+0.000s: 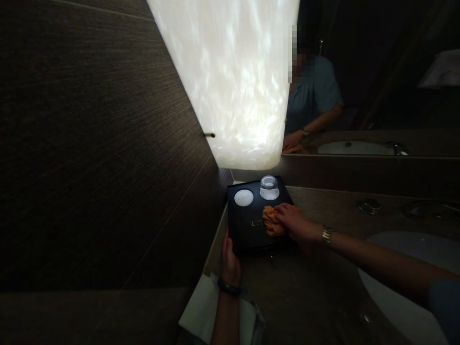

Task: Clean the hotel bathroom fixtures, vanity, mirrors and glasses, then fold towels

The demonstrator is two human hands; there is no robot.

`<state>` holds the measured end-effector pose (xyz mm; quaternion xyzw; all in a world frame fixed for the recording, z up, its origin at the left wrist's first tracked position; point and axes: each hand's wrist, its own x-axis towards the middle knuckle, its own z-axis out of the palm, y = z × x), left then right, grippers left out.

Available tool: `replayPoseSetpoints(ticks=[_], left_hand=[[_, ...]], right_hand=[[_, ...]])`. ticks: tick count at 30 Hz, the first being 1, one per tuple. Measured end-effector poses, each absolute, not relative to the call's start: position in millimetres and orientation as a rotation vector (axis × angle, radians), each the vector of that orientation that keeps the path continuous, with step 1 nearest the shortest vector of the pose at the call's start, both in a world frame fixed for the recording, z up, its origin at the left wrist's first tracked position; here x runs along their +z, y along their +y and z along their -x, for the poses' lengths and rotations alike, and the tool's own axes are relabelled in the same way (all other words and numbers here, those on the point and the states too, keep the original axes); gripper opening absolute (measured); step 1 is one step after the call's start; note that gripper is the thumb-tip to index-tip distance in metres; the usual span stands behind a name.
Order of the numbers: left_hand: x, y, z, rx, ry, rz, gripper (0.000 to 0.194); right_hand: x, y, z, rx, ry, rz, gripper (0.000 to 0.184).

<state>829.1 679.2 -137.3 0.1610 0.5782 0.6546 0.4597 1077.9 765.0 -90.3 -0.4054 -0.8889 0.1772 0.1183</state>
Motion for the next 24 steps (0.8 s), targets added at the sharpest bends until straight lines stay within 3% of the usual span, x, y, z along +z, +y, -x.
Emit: replayPoseSetpoints(ticks=[2,5,8,13,17,21,24], left_hand=[[-136.6,680.6,-831.1,1.618,1.396,-0.365,0.041],[-133.8,680.2,-827.3,1.596,1.36,-0.347,0.038],[-126.4,680.6,-814.6,1.544,1.526,-0.488,0.038],[-91.6,727.1,-823.5,1.453,1.898,-1.252,0.045],[-55.4,803.3,-875.9,1.269,1.789,-1.738,0.052],[-39.8,857.9,-917.2,1.043,1.84,-1.9,0.062],[-46.1,873.4,-927.7,0.91,1.852,-1.933,0.067]], right_hand=[[-88.0,758.7,-1026.6,0.51,-2.702,1.033,0.055],[-86.2,757.2,-968.0,0.529,-2.761,0.804,0.04],[-84.9,767.6,-998.9,0.461,-2.803,0.758,0.034],[-75.3,780.7,-1114.9,0.367,-2.802,1.207,0.022],[-72.8,788.7,-1075.4,0.375,-2.619,1.056,0.037],[-84.0,799.1,-1018.9,0.528,-2.546,1.04,0.026],[-87.7,792.3,-1051.6,0.591,-2.67,0.927,0.024]])
